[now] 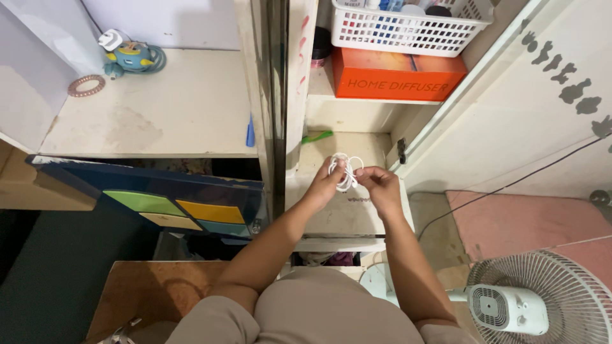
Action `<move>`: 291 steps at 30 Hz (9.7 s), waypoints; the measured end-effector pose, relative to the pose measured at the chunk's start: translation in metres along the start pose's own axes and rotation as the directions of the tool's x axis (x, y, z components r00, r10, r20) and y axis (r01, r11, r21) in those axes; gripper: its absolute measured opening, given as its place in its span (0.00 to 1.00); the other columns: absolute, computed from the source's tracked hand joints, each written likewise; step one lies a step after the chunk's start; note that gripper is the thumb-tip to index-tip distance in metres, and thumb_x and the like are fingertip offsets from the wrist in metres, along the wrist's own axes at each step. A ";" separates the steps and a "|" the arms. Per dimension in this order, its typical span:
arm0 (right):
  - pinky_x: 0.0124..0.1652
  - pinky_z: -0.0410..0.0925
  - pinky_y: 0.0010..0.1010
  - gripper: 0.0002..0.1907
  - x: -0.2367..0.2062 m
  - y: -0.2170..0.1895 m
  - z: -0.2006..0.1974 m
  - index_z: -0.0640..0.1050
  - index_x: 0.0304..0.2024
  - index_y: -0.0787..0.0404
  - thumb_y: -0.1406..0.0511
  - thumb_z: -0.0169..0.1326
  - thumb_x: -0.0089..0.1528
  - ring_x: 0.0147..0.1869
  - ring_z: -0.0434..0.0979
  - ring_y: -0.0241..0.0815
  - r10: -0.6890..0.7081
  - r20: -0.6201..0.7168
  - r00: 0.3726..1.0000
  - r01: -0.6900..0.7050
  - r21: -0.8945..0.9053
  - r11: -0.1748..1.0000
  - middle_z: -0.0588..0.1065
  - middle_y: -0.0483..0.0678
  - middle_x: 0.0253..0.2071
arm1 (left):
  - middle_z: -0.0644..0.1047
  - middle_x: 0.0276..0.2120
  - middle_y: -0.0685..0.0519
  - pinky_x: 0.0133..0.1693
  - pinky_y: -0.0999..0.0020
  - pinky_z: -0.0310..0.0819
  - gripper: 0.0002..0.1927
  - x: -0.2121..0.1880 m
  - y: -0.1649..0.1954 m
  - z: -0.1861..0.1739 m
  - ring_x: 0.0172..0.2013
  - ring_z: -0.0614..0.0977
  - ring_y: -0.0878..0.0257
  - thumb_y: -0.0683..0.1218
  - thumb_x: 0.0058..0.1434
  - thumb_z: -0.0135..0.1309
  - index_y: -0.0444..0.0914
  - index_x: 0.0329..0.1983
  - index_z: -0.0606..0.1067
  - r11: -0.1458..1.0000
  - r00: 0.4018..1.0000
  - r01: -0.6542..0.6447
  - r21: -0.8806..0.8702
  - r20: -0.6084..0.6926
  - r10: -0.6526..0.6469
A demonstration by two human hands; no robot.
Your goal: The person takes small personal items from a cabinet, including bottles, a cable, a wallet, and a phone, and places them into a bag on a small table. They also open a drawer, rearrange items inside it, and place a bottle into the drawer.
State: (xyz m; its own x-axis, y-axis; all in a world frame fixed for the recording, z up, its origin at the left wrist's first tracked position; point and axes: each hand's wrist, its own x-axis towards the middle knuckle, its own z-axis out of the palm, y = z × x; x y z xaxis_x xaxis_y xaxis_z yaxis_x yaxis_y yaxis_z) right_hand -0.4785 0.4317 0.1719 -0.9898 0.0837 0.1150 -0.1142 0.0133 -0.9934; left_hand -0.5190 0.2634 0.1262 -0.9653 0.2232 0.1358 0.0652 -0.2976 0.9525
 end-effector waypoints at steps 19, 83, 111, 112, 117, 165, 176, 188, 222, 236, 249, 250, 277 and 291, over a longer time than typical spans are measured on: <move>0.44 0.72 0.32 0.05 -0.011 -0.002 -0.013 0.80 0.45 0.63 0.68 0.57 0.68 0.42 0.77 0.37 -0.012 0.079 0.997 -0.024 0.444 0.896 0.79 0.46 0.41 | 0.75 0.34 0.56 0.41 0.70 0.69 0.15 -0.011 0.016 -0.010 0.36 0.75 0.67 0.51 0.77 0.50 0.34 0.44 0.75 0.980 0.976 0.063 -0.190 0.216 -0.021; 0.68 0.53 0.56 0.12 0.086 -0.158 -0.027 0.76 0.44 0.58 0.69 0.63 0.60 0.59 0.71 0.53 -0.700 0.148 0.699 0.502 -0.798 0.334 0.74 0.49 0.47 | 0.85 0.35 0.49 0.37 0.73 0.78 0.10 0.158 0.208 0.040 0.33 0.84 0.68 0.38 0.60 0.64 0.32 0.44 0.82 0.765 0.779 -0.597 0.242 -0.055 0.625; 0.54 0.62 0.46 0.17 0.105 -0.117 -0.024 0.74 0.57 0.56 0.68 0.61 0.66 0.53 0.72 0.52 -0.827 -0.005 0.562 0.436 -0.848 0.302 0.73 0.48 0.47 | 0.79 0.42 0.35 0.42 0.50 0.78 0.09 0.174 0.228 0.040 0.44 0.82 0.40 0.32 0.55 0.50 0.30 0.35 0.80 -0.009 0.898 -0.417 0.909 0.413 0.150; 0.54 0.62 0.46 0.19 0.108 -0.115 -0.023 0.74 0.57 0.57 0.69 0.61 0.65 0.54 0.71 0.53 -0.824 0.010 0.567 0.436 -0.852 0.290 0.73 0.50 0.49 | 0.79 0.42 0.35 0.43 0.50 0.78 0.09 0.168 0.232 0.038 0.44 0.82 0.40 0.31 0.55 0.49 0.31 0.35 0.80 0.034 0.908 -0.406 0.913 0.400 0.126; 0.62 0.64 0.47 0.35 0.103 -0.108 -0.009 0.67 0.70 0.62 0.75 0.59 0.61 0.64 0.69 0.62 -0.804 0.086 0.588 0.539 -0.782 0.311 0.68 0.60 0.64 | 0.78 0.44 0.42 0.50 0.50 0.74 0.08 0.106 0.225 0.031 0.48 0.78 0.41 0.37 0.57 0.56 0.34 0.40 0.80 0.129 0.702 -0.522 0.843 0.339 0.626; 0.58 0.68 0.46 0.12 -0.372 0.037 0.540 0.86 0.39 0.55 0.71 0.55 0.57 0.56 0.79 0.52 0.146 0.987 -0.062 0.933 0.006 0.360 0.81 0.51 0.48 | 0.81 0.45 0.47 0.46 0.50 0.75 0.17 -0.681 0.075 -0.218 0.45 0.82 0.47 0.56 0.61 0.54 0.49 0.52 0.80 0.167 0.600 0.798 0.579 -0.791 -0.123; 0.51 0.74 0.46 0.17 -0.401 0.042 0.549 0.73 0.60 0.57 0.65 0.45 0.69 0.58 0.80 0.56 0.480 0.877 -0.033 0.996 -0.010 0.087 0.79 0.58 0.52 | 0.82 0.49 0.51 0.53 0.54 0.72 0.18 -0.683 0.050 -0.213 0.50 0.81 0.51 0.55 0.59 0.55 0.48 0.50 0.81 0.233 0.463 0.864 0.445 -0.886 -0.023; 0.52 0.73 0.40 0.29 -0.380 0.031 0.562 0.79 0.51 0.61 0.76 0.65 0.46 0.55 0.80 0.55 0.180 0.976 -0.124 0.872 0.021 0.490 0.78 0.61 0.49 | 0.79 0.55 0.46 0.59 0.57 0.72 0.19 -0.671 0.064 -0.208 0.56 0.79 0.47 0.49 0.63 0.57 0.44 0.57 0.77 0.549 0.380 0.748 0.372 -0.919 0.104; 0.37 0.70 0.26 0.12 -0.236 -0.033 0.274 0.80 0.46 0.60 0.66 0.67 0.60 0.36 0.77 0.31 -0.078 0.642 0.763 0.103 -0.001 0.995 0.81 0.45 0.33 | 0.77 0.39 0.57 0.43 0.74 0.71 0.08 -0.397 0.087 -0.171 0.40 0.76 0.71 0.46 0.71 0.54 0.38 0.50 0.75 0.974 0.850 -0.125 0.189 -0.486 0.203; 0.56 0.69 0.43 0.24 -0.101 -0.075 0.082 0.79 0.56 0.56 0.69 0.64 0.56 0.56 0.78 0.51 -0.555 0.626 0.547 0.803 -0.205 0.559 0.79 0.46 0.53 | 0.77 0.36 0.55 0.39 0.69 0.71 0.12 -0.169 0.054 -0.055 0.37 0.76 0.67 0.45 0.63 0.63 0.34 0.46 0.80 0.987 0.941 0.065 0.150 -0.337 -0.011; 0.43 0.71 0.37 0.21 -0.025 -0.057 -0.021 0.75 0.51 0.60 0.68 0.64 0.57 0.44 0.79 0.51 -0.354 0.344 0.870 0.486 -0.478 0.731 0.78 0.52 0.41 | 0.75 0.43 0.49 0.44 0.66 0.85 0.16 -0.032 0.040 0.007 0.43 0.82 0.57 0.33 0.53 0.62 0.35 0.43 0.73 0.778 0.907 -0.422 0.467 0.234 0.351; 0.42 0.71 0.34 0.25 -0.021 -0.057 -0.023 0.73 0.53 0.59 0.67 0.65 0.55 0.42 0.80 0.46 -0.306 0.269 0.913 0.397 -0.421 0.816 0.79 0.50 0.39 | 0.76 0.41 0.49 0.42 0.66 0.84 0.14 -0.026 0.041 0.005 0.41 0.83 0.58 0.34 0.54 0.62 0.35 0.43 0.74 0.787 0.918 -0.395 0.474 0.226 0.324; 0.38 0.73 0.44 0.19 0.206 -0.312 -0.074 0.73 0.51 0.60 0.74 0.60 0.58 0.36 0.82 0.57 -0.816 -0.205 0.540 0.267 -0.878 0.397 0.79 0.54 0.29 | 0.71 0.60 0.49 0.52 0.61 0.75 0.23 0.114 0.195 0.082 0.53 0.79 0.60 0.49 0.70 0.53 0.39 0.65 0.67 0.790 0.854 -0.501 0.354 0.052 0.518; 0.49 0.73 0.46 0.15 0.273 -0.309 -0.064 0.81 0.49 0.62 0.61 0.57 0.62 0.54 0.79 0.59 -0.327 -0.302 0.895 -0.265 -0.952 0.154 0.79 0.60 0.50 | 0.71 0.59 0.50 0.50 0.63 0.78 0.21 0.135 0.186 0.077 0.52 0.78 0.60 0.46 0.69 0.53 0.38 0.64 0.68 0.804 0.855 -0.478 0.354 -0.021 0.518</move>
State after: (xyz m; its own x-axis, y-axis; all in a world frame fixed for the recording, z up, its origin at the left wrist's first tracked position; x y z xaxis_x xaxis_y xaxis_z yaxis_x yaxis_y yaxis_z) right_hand -0.7076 0.5143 0.5099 -0.8232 0.3716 0.4293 0.3255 0.9283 -0.1795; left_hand -0.6182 0.3095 0.3424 -0.7974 0.0170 0.6032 0.6030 -0.0178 0.7976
